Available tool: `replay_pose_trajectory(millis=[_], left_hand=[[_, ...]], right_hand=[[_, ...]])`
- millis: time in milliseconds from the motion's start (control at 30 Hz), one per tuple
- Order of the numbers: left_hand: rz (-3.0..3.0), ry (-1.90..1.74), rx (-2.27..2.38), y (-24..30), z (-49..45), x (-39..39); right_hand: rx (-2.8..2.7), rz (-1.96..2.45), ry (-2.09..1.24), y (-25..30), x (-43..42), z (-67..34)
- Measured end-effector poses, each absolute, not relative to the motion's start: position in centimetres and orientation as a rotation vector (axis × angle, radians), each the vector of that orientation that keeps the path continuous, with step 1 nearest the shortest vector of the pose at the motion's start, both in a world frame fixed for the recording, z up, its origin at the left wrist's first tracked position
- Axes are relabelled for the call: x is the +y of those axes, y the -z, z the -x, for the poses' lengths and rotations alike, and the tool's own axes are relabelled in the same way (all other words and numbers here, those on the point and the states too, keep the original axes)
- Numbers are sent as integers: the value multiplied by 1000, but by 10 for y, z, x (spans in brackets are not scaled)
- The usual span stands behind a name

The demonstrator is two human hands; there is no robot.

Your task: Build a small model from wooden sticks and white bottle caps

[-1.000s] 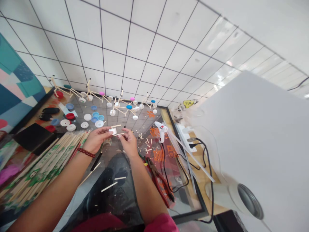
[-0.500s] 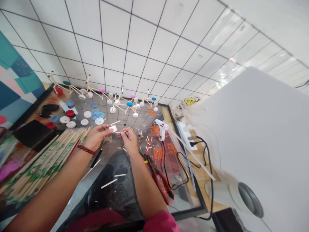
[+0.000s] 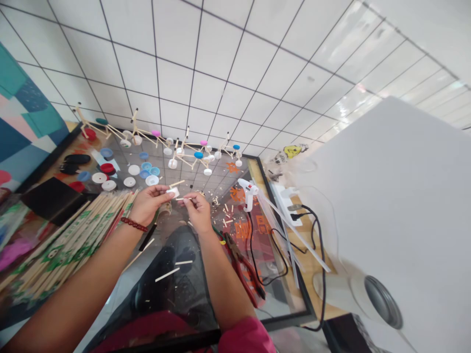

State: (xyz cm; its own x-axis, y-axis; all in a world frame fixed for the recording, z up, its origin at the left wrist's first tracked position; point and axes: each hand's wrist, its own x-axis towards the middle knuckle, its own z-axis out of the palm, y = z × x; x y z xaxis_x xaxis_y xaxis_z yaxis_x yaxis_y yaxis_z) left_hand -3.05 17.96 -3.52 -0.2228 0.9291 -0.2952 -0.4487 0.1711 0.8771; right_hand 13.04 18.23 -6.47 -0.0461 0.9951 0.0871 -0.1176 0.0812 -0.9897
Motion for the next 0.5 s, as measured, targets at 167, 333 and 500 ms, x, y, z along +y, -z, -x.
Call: replay_pose_trajectory(millis=[167,333,500], left_hand=[[-562,-1408,1168,36,30,180],[-531,-1431,1177,36,29,180],[-490,-1423,1160,32,29,181]], right_hand=[[-1233,1024,-1215,68,182,-129],[-1198,1060,-1169,71,184,-128],[-1181,1061,-1183,73,187,-130]])
